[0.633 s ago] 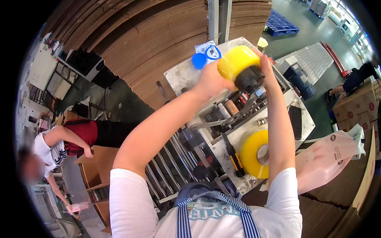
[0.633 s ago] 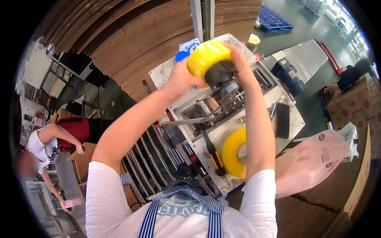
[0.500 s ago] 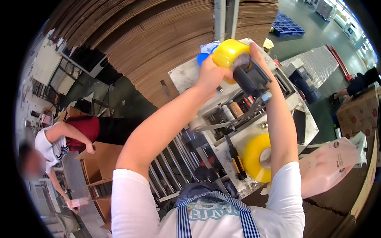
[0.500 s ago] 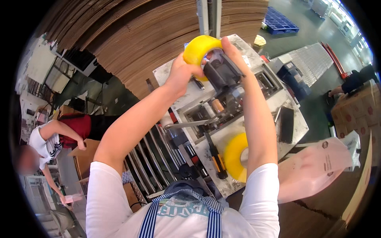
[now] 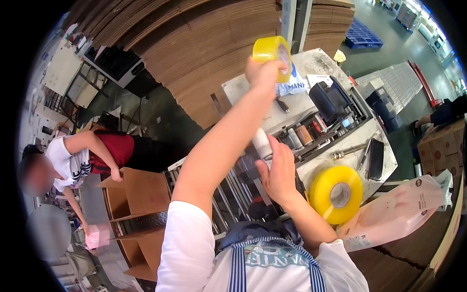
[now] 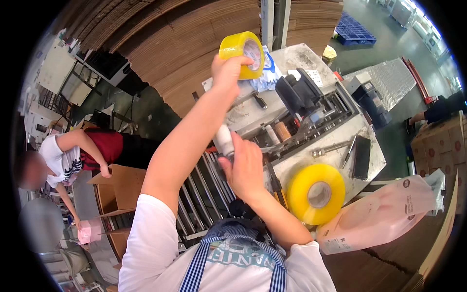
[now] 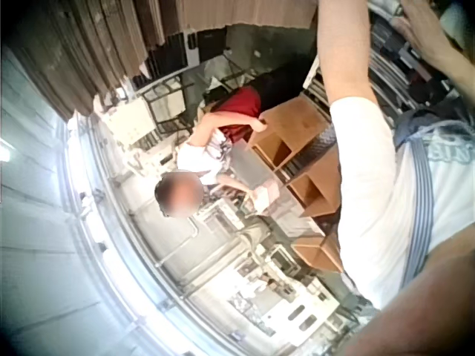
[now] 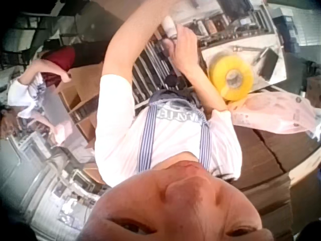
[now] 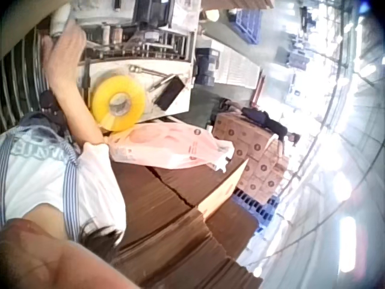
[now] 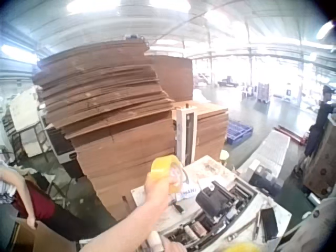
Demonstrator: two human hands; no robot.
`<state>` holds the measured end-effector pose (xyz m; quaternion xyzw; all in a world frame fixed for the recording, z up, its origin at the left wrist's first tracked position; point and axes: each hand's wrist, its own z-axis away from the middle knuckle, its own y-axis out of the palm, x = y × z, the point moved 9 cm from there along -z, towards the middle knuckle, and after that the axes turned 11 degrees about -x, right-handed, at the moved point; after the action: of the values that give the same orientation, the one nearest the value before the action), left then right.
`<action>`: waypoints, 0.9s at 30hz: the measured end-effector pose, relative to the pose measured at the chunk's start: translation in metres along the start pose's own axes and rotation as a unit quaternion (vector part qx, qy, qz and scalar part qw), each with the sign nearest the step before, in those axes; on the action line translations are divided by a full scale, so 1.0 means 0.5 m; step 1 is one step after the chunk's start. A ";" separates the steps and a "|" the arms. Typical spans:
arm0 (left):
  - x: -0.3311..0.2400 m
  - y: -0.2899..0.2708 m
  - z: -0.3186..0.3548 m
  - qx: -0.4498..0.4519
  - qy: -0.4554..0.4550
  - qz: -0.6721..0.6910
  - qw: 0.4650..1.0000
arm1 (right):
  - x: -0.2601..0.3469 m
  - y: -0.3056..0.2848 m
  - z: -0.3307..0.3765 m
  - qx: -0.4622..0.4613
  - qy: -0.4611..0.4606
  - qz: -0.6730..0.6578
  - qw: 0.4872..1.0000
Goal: The person tapes a strip of plastic packaging, adjusts a roll of pink material on a machine spindle using a tool, and luego walks to a workstation to assemble cardboard boxes and place items inside them.
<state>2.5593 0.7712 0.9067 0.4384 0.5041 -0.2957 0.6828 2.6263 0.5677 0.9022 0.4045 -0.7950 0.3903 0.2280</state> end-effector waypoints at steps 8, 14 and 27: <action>0.122 -0.127 -0.124 0.107 0.581 -0.630 0.504 | -0.012 -0.017 0.018 -0.056 -0.027 -0.033 0.998; 0.207 -0.156 -0.135 0.226 0.465 -0.689 0.507 | -0.033 -0.046 0.025 -0.085 0.017 -0.033 0.996; 0.087 -0.268 0.164 0.253 0.403 -0.398 0.784 | -0.072 -0.170 0.175 -0.011 0.087 0.200 0.976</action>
<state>2.4949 0.6402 0.8340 0.4349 0.7705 -0.4544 0.1032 2.7124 0.4829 0.8630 0.1992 -0.8414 0.4526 0.2182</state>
